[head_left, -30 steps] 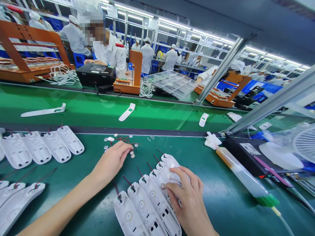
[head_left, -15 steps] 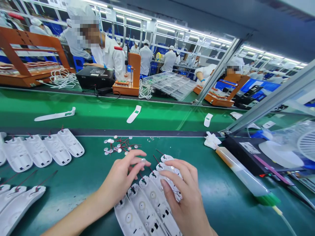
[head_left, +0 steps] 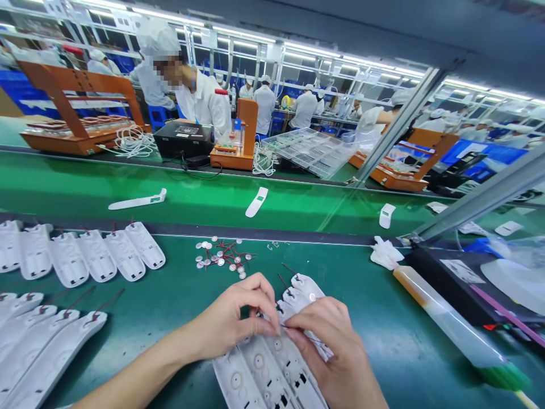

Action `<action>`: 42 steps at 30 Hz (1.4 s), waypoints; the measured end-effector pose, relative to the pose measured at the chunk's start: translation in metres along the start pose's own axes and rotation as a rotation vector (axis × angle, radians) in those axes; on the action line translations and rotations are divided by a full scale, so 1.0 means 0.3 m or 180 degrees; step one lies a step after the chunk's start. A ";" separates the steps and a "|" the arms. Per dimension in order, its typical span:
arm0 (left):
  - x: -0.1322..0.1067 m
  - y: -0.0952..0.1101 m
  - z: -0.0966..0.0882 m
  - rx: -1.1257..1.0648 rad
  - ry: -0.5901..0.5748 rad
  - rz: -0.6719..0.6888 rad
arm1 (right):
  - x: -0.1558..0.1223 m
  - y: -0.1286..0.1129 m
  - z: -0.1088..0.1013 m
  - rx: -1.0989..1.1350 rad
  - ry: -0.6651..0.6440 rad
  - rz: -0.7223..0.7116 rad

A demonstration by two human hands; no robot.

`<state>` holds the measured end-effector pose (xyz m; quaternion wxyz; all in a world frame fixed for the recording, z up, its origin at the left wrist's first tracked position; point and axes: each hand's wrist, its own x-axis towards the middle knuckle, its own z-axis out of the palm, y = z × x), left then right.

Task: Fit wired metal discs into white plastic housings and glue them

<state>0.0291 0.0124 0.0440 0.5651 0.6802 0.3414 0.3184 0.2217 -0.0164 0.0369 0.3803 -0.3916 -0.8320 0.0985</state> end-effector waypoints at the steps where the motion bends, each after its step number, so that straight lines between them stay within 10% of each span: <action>1: 0.003 -0.007 -0.005 0.0033 -0.0153 0.0014 | -0.003 0.000 -0.005 -0.0015 -0.0024 -0.0054; 4: 0.019 -0.054 -0.036 0.0479 -0.0262 -0.0012 | -0.020 0.001 -0.015 -0.0143 0.0127 -0.0030; 11: 0.052 -0.215 -0.121 0.3063 0.1177 -0.0501 | -0.072 -0.002 0.008 -0.1291 0.0669 0.0117; 42: 0.046 -0.194 -0.097 0.3513 0.1551 -0.0244 | -0.136 -0.020 0.152 -0.1785 0.0520 -0.0075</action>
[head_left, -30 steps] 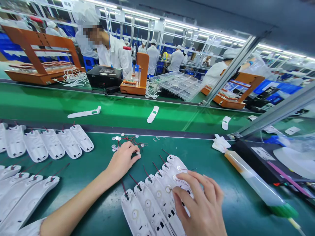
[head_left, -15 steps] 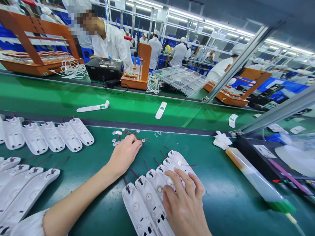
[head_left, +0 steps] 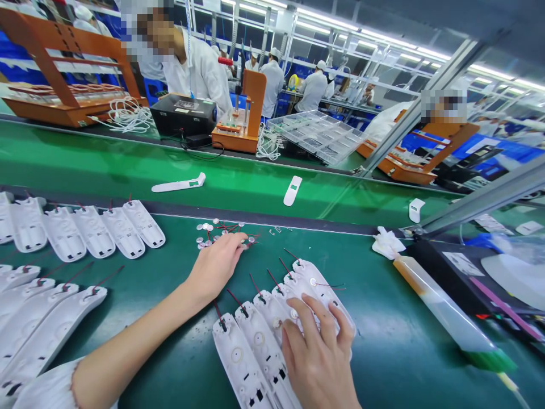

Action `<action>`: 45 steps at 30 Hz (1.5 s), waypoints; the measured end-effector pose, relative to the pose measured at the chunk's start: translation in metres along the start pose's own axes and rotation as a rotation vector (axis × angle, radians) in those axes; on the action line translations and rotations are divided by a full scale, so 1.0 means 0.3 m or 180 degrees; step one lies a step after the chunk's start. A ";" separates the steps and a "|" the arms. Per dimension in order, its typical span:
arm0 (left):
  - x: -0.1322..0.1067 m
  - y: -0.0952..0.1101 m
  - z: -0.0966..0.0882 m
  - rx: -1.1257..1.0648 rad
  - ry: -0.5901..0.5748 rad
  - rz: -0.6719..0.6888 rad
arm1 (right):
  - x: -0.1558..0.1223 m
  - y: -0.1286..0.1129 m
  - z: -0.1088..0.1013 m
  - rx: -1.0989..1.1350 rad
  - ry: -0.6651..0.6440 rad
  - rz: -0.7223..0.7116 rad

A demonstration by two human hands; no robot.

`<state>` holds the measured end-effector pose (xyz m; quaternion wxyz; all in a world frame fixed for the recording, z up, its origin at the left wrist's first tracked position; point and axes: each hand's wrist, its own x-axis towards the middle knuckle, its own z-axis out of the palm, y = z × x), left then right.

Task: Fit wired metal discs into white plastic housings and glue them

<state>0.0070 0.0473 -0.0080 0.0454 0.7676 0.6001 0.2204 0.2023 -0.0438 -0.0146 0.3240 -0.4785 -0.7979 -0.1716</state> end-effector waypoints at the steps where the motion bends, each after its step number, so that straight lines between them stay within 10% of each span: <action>1: 0.000 0.001 -0.003 -0.0019 -0.0029 -0.0017 | -0.001 -0.002 -0.003 -0.0019 -0.0025 -0.0014; 18: 0.005 0.033 -0.070 -0.0348 0.0253 -0.0059 | 0.010 -0.010 -0.022 0.0426 -0.0116 0.0169; 24: -0.014 0.131 -0.117 -0.3161 -0.1402 -0.0383 | 0.107 -0.006 -0.078 0.0273 0.0177 0.0269; 28: -0.027 0.159 -0.119 -0.3488 -0.1591 -0.0572 | 0.127 0.006 -0.071 0.0430 0.0070 0.0218; 36: -0.075 0.174 -0.084 -0.2147 -0.1536 -0.0116 | 0.083 0.006 -0.063 0.0771 0.0070 0.0305; 45: 0.006 -0.018 -0.026 -0.0198 -0.0794 -0.0271 | 0.034 0.041 -0.107 0.0874 -0.0290 0.0647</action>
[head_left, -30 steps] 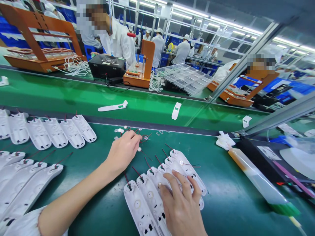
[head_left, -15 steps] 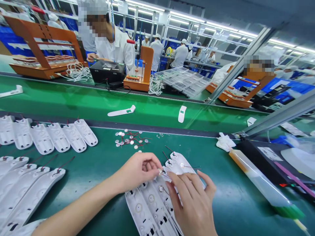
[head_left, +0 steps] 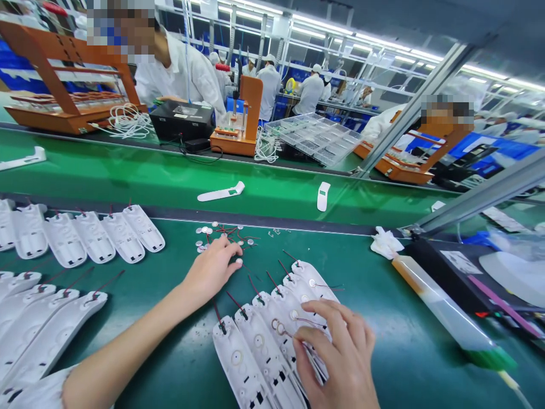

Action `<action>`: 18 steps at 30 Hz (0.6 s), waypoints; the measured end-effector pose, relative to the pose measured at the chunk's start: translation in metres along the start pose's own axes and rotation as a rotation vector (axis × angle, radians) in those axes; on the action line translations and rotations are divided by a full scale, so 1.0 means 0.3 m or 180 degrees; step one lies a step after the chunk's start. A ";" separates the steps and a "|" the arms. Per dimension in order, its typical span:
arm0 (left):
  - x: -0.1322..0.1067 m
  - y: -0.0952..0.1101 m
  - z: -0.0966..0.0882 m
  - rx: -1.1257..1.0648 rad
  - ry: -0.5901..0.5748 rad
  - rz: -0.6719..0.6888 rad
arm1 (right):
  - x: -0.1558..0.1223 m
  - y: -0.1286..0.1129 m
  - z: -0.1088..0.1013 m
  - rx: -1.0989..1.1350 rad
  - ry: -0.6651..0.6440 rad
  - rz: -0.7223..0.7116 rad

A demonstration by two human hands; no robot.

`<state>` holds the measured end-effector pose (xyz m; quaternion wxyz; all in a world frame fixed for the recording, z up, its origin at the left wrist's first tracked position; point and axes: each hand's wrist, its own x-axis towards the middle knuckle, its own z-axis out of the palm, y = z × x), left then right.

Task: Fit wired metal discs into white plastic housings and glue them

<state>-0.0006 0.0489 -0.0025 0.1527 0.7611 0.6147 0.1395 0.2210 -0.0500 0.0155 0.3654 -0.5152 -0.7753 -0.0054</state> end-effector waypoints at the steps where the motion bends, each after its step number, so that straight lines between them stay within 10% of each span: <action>1: 0.002 -0.007 0.012 0.0006 -0.0015 0.0070 | -0.011 -0.003 0.007 0.0057 -0.0010 0.0013; 18: -0.001 0.019 -0.001 -0.0225 0.0308 0.0099 | -0.055 -0.057 0.099 -0.0164 -0.0295 -0.0268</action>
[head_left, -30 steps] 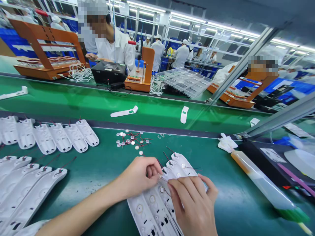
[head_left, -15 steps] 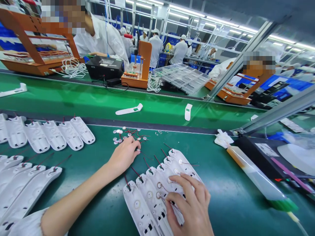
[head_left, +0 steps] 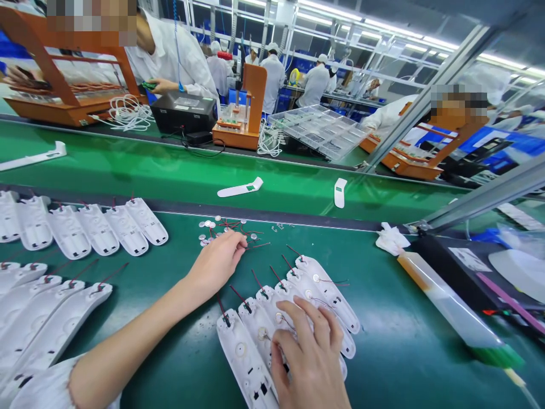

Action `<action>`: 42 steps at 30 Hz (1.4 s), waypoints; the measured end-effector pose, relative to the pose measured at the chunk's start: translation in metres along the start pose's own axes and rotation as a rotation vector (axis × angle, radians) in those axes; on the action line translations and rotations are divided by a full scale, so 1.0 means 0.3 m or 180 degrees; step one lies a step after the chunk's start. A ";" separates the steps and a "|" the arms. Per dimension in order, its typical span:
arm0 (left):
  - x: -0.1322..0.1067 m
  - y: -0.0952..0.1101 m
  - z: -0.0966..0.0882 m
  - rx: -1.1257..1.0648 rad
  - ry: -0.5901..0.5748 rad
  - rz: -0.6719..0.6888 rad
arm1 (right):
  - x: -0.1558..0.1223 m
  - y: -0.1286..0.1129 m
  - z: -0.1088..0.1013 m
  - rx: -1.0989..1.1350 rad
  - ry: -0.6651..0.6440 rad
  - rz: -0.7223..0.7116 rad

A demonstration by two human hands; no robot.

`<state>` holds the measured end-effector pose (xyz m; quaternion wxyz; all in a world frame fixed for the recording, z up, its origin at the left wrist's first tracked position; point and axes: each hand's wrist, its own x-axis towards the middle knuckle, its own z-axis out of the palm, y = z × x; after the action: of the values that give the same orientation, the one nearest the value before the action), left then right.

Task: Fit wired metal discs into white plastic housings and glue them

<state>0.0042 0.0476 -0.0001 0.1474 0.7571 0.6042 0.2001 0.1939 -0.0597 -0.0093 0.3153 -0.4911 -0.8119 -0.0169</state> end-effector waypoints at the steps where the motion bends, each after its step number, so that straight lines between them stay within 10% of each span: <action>1: 0.000 0.003 -0.006 -0.0046 0.0033 0.0004 | 0.001 -0.002 -0.002 -0.0014 0.0001 -0.0003; 9: -0.011 0.060 -0.075 -0.1226 0.0042 0.0150 | 0.005 -0.022 0.007 -0.0312 -0.0184 -0.0394; 16: -0.038 0.134 -0.083 -0.2620 -0.1224 -0.0252 | 0.071 -0.025 -0.061 -0.0350 0.0617 -0.0127; 21: -0.061 0.175 -0.092 -0.3134 -0.1730 -0.0380 | 0.110 0.002 -0.082 -0.0228 0.0470 -0.0133; 31: -0.097 0.161 -0.093 -0.1660 -0.1745 0.0239 | 0.043 -0.028 -0.052 0.0015 0.0401 -0.0205; 42: -0.052 0.147 -0.098 -0.1820 -0.1074 -0.0181 | -0.025 -0.123 0.059 0.0215 0.0490 -0.0055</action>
<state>0.0248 0.0219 0.0441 0.4574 0.6904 0.5115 0.2292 0.1576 -0.0788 -0.0168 0.3930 -0.4704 -0.7896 -0.0298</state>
